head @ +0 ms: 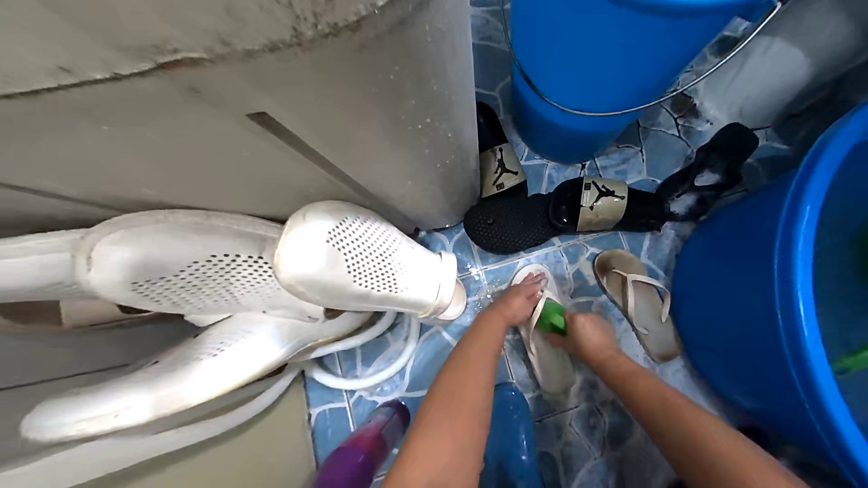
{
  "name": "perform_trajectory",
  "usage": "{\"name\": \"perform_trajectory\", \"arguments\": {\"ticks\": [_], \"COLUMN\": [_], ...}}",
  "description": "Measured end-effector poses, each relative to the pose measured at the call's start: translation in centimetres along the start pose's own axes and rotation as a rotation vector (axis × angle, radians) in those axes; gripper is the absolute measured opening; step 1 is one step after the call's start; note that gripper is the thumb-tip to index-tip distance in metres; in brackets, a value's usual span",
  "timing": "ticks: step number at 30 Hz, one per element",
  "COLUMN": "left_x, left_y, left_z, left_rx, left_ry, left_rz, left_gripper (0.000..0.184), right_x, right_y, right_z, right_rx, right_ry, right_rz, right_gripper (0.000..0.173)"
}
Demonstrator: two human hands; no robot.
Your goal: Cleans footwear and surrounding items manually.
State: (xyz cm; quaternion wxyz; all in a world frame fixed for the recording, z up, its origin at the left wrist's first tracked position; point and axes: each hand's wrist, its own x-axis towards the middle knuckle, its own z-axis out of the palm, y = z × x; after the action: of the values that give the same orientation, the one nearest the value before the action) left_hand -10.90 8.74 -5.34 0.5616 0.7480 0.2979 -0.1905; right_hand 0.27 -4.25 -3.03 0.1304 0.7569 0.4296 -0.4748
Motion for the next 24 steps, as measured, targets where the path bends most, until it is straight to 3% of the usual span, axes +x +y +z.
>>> {"name": "perform_trajectory", "arguments": {"ticks": [4, 7, 11, 13, 15, 17, 21, 24], "left_x": [0.4, 0.7, 0.4, 0.4, 0.5, 0.9, 0.7, 0.7], "left_y": [-0.1, -0.4, -0.1, -0.1, -0.2, -0.3, -0.4, -0.2], "left_z": [-0.3, -0.2, 0.0, -0.1, -0.1, -0.2, 0.1, -0.2], "left_rx": [0.014, 0.024, 0.062, 0.052, 0.031, 0.038, 0.024, 0.006], "left_ry": [-0.026, -0.019, -0.008, -0.013, -0.018, -0.025, -0.009, 0.005], "left_rz": [0.001, 0.004, 0.008, 0.007, 0.005, 0.001, 0.011, -0.009], "left_gripper": [0.046, 0.046, 0.046, 0.045, 0.045, 0.046, 0.045, 0.046], "right_x": [-3.8, -1.9, 0.8, -0.8, -3.0, -3.5, 0.1, -0.2], "right_y": [3.6, 2.5, 0.0, 0.9, 2.8, 3.1, 0.0, -0.7], "right_z": [5.5, 2.8, -0.7, 1.3, 4.3, 4.7, -0.3, -0.1], "right_rx": [-0.175, -0.140, 0.006, -0.050, -0.186, -0.281, -0.121, -0.021], "right_ry": [-0.340, -0.279, -0.013, -0.100, -0.303, -0.387, -0.186, -0.056], "right_rz": [-0.216, -0.184, 0.007, -0.061, -0.224, -0.306, -0.121, -0.018], "right_gripper": [0.051, 0.051, 0.053, 0.051, 0.049, 0.046, 0.050, 0.052]}}
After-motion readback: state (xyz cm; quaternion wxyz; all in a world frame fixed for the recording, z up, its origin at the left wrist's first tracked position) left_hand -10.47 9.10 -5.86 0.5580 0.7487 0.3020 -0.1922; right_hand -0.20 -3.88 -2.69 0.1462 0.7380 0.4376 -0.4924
